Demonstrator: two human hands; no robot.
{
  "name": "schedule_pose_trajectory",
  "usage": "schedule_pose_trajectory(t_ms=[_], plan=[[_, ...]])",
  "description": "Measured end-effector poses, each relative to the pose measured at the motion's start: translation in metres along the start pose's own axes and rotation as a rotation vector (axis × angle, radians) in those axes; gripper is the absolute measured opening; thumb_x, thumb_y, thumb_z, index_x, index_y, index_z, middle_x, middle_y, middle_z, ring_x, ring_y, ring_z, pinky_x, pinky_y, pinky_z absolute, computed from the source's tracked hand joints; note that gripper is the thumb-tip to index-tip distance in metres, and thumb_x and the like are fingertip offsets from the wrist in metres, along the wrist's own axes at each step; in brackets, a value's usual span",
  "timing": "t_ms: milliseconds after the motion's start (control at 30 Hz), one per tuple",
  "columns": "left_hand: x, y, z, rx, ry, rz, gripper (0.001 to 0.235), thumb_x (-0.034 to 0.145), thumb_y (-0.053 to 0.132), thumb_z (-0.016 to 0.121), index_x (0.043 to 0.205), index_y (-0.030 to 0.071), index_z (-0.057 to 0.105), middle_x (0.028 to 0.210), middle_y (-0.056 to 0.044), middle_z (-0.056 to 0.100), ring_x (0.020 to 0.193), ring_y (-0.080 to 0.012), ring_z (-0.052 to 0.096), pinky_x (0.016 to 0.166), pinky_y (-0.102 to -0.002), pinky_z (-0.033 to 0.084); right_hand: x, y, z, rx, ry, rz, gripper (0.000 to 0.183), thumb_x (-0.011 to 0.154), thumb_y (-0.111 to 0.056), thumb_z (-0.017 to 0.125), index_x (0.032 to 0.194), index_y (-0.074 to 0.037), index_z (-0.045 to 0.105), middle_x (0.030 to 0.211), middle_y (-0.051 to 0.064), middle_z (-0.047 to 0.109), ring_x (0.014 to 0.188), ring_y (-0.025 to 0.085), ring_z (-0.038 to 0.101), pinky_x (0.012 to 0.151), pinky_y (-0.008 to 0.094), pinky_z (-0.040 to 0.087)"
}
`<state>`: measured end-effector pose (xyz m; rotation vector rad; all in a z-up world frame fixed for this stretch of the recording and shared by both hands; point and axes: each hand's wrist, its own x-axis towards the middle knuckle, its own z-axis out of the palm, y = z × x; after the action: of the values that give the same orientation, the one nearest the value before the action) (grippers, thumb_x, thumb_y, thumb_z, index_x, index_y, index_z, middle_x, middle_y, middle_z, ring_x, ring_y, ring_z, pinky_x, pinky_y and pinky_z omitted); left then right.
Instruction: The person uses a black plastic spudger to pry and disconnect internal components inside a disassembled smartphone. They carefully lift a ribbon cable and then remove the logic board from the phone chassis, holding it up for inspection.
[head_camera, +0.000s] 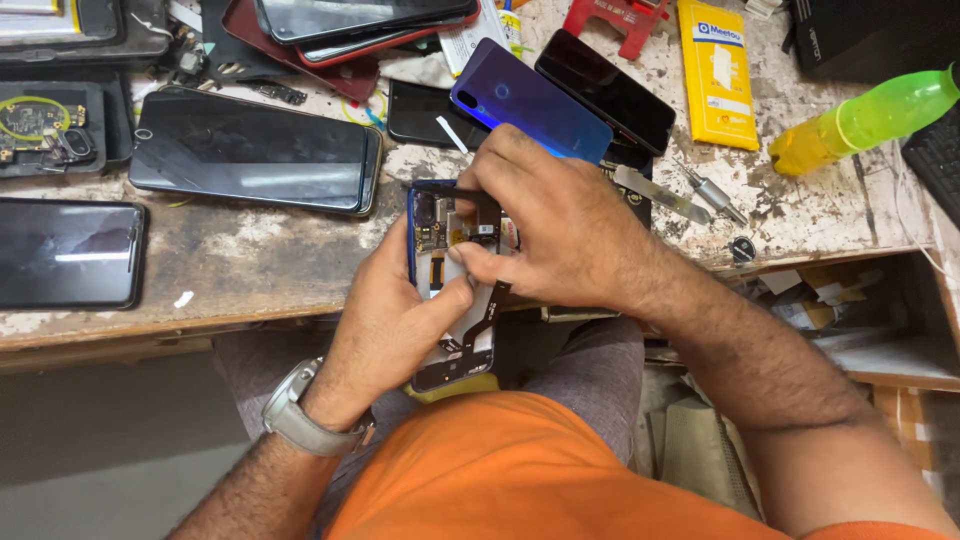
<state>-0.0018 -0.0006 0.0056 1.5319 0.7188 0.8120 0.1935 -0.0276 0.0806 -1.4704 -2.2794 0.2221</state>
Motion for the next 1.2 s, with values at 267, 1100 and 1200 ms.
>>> schedule_pose_trajectory(t_ms=[267,1100,1200], plan=[[0.001,-0.007,0.001,-0.4,-0.005,-0.086,0.046,0.088,0.001,0.068,0.132,0.003,0.057,0.115,-0.003,0.071,0.102,-0.0106,0.069,0.09,-0.029,0.059,-0.021,0.017,0.003,0.532,0.261,0.288,0.029,0.097,-0.03,0.071,0.105,-0.003,0.066,0.092,0.009,0.06,0.062,0.017,0.051,0.054,0.031,0.042],[0.005,0.004,-0.001,-0.51,0.151,-0.174,0.026,0.095,0.002,0.067,0.12,0.0,0.065,0.108,-0.006,0.074,0.092,-0.01,0.069,0.082,-0.028,0.058,-0.089,-0.001,0.067,0.693,0.559,0.134,0.019,0.098,0.003,0.071,0.115,0.001,0.064,0.114,0.015,0.07,0.102,0.02,0.071,0.09,0.029,0.059],[0.005,0.004,-0.001,-0.518,0.15,-0.18,0.025,0.095,0.002,0.067,0.12,0.0,0.065,0.106,-0.007,0.074,0.09,-0.0104,0.07,0.079,-0.028,0.059,-0.087,-0.002,0.067,0.668,0.559,0.126,0.019,0.097,0.004,0.071,0.114,0.0,0.065,0.115,0.015,0.07,0.106,0.02,0.072,0.091,0.028,0.06]])
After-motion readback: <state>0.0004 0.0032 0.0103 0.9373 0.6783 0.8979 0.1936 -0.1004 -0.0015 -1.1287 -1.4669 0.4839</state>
